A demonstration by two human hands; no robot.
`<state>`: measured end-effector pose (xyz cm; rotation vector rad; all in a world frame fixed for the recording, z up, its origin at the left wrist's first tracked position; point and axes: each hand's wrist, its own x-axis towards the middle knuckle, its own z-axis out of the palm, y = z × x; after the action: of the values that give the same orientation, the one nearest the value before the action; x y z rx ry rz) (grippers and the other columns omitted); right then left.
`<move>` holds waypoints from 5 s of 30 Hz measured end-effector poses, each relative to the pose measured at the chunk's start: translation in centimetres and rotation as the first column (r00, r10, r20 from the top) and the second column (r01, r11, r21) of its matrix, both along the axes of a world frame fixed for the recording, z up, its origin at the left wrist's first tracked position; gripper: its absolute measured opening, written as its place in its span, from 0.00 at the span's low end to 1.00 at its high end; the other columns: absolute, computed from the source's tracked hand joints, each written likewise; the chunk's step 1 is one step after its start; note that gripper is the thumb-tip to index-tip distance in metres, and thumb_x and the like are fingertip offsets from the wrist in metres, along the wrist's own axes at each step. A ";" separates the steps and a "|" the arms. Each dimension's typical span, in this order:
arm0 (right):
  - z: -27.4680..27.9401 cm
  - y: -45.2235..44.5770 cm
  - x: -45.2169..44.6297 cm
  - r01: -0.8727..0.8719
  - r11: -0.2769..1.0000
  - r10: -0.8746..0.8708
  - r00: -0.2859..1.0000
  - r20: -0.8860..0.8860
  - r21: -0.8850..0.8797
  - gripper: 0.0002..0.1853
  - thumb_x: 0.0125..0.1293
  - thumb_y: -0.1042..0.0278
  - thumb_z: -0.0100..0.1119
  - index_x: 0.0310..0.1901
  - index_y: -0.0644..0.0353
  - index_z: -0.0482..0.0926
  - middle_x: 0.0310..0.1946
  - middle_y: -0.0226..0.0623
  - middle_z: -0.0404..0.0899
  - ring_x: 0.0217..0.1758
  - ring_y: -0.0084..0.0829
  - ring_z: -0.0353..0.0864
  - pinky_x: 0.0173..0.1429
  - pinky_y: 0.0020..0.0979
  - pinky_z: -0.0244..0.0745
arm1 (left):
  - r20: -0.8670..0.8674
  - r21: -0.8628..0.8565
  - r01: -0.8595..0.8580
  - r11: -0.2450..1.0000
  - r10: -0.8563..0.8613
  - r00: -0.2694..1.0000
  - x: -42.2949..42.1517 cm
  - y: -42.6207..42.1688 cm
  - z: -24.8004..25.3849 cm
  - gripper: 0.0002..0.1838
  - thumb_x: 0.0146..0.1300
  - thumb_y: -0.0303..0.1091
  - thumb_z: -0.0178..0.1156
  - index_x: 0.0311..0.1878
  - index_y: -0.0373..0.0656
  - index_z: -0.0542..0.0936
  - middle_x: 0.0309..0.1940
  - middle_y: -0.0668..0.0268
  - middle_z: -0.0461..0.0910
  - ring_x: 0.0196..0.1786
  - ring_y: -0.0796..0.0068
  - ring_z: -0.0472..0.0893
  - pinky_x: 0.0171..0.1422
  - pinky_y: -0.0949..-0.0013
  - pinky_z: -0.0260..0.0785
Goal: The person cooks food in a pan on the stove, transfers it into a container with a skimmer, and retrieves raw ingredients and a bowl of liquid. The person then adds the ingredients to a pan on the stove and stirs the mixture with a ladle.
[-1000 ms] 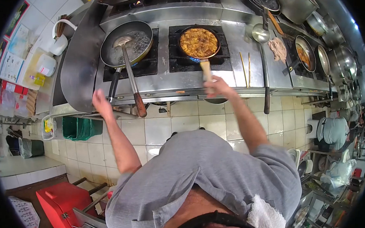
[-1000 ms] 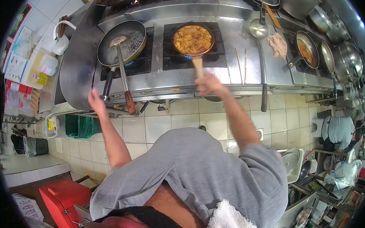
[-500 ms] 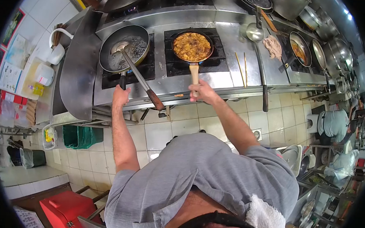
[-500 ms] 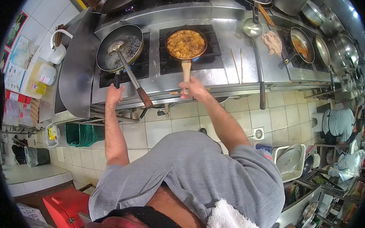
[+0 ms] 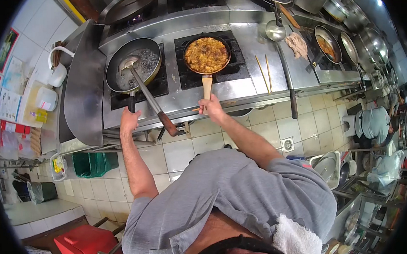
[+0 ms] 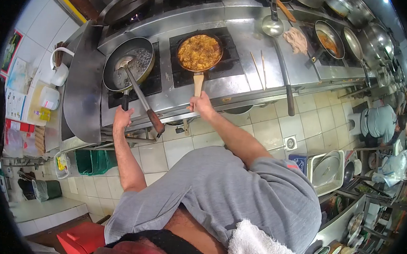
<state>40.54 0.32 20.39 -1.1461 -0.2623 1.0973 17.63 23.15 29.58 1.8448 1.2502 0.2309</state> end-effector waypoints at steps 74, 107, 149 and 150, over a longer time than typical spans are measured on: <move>13.5 2.0 12.4 -0.025 0.979 0.073 0.969 -0.235 0.203 0.18 0.60 0.73 0.49 0.16 0.47 0.57 0.08 0.18 0.51 0.07 0.15 0.51 0.11 0.21 0.44 | -0.003 0.032 0.024 0.999 -0.024 1.000 -1.0 1.3 -0.5 0.19 0.52 0.33 0.63 0.40 0.33 0.67 0.19 0.57 0.74 0.14 0.68 0.73 0.13 0.65 0.60; 4.7 -8.4 10.7 -0.118 0.922 0.259 0.896 0.360 -0.369 0.20 0.57 0.67 0.60 0.50 0.63 0.69 0.26 0.38 0.77 0.25 0.30 0.80 0.25 0.29 0.79 | -0.005 0.028 0.036 0.999 -0.036 0.999 -0.6 0.6 0.3 0.17 0.53 0.33 0.62 0.37 0.34 0.65 0.13 0.65 0.67 0.11 0.74 0.68 0.10 0.68 0.57; 4.0 -4.8 3.1 -0.217 0.957 0.239 0.966 0.099 -0.190 0.18 0.57 0.69 0.61 0.45 0.64 0.66 0.23 0.36 0.73 0.24 0.31 0.77 0.31 0.35 0.78 | -0.019 0.039 0.024 0.999 -0.023 1.000 -0.5 1.2 -0.8 0.21 0.52 0.35 0.62 0.40 0.30 0.65 0.14 0.61 0.71 0.11 0.70 0.71 0.12 0.64 0.60; 4.1 -4.8 4.0 -0.294 0.935 0.320 0.940 0.118 -0.196 0.17 0.57 0.70 0.60 0.45 0.64 0.66 0.22 0.35 0.73 0.23 0.30 0.76 0.31 0.35 0.77 | -0.014 0.073 0.030 0.997 -0.029 0.999 -0.6 1.4 -1.1 0.22 0.52 0.36 0.63 0.39 0.29 0.66 0.14 0.60 0.71 0.12 0.69 0.72 0.13 0.64 0.61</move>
<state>44.56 -4.48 24.49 -1.3800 -0.4827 1.3326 17.05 24.55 28.46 1.9287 1.2368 0.2513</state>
